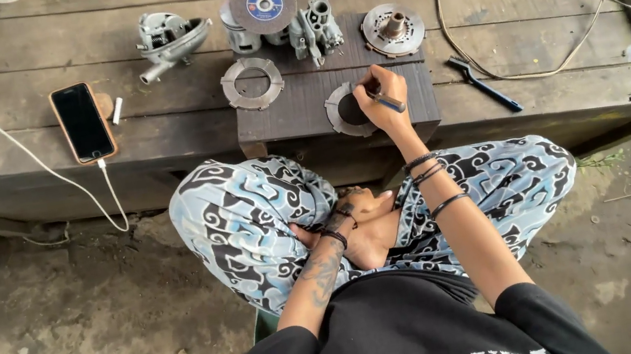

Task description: Using a hand tool to engrave or mark the surface of a motorcycle clutch plate.

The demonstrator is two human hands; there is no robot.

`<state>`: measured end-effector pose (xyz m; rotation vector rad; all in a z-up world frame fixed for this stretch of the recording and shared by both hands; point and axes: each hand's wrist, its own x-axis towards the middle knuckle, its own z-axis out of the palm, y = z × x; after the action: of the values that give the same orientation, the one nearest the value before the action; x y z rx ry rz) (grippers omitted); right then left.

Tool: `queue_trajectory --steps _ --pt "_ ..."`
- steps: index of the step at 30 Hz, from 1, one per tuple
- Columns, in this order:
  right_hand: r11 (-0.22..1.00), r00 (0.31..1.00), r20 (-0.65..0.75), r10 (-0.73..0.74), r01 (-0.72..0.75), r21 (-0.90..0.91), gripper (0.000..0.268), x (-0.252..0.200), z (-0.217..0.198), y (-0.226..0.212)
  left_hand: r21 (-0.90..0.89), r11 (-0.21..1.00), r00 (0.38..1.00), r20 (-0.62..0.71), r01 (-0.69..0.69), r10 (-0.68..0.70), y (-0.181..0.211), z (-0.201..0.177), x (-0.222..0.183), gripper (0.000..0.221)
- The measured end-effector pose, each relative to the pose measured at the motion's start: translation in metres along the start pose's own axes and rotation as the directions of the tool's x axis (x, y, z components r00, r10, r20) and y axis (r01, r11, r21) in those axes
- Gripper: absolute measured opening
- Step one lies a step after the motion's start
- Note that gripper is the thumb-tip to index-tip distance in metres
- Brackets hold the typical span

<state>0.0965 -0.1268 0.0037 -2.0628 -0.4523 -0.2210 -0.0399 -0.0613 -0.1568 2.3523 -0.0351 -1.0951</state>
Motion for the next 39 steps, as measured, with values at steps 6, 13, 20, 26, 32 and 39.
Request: queue_trajectory --steps 6,13,20,26,32,39 --pt "1.0 1.0 0.002 -0.013 0.013 0.023 0.011 0.002 0.002 0.009 0.109 0.993 0.965 -0.261 0.041 -0.011 -0.016 0.004 0.001 0.083" --pt "0.999 1.0 0.011 0.027 -0.027 -0.036 0.005 0.001 0.004 0.015 0.199 0.972 0.824 -0.567 0.123 0.012 -0.031 0.023 0.014 0.049" --pt "1.0 1.0 -0.009 0.0 0.0 0.003 0.002 0.0 0.002 0.016 0.336 0.942 0.815 -0.543 -0.011 0.203 -0.038 0.073 -0.036 0.03" --pt "0.997 1.0 0.021 -0.017 0.015 0.078 0.006 -0.001 -0.001 0.015 0.127 0.981 0.846 -0.498 -0.146 0.19 0.023 0.024 -0.139 0.037" --pt "0.991 0.999 0.033 0.009 -0.013 0.13 0.005 -0.001 -0.006 0.007 0.344 0.904 0.835 -0.394 -0.254 0.384 0.027 0.026 -0.099 0.041" --pt "0.991 0.999 0.03 0.023 -0.027 0.132 0.005 -0.001 -0.001 0.015 0.083 0.949 0.903 -0.292 -0.303 0.314 0.008 0.052 -0.027 0.035"
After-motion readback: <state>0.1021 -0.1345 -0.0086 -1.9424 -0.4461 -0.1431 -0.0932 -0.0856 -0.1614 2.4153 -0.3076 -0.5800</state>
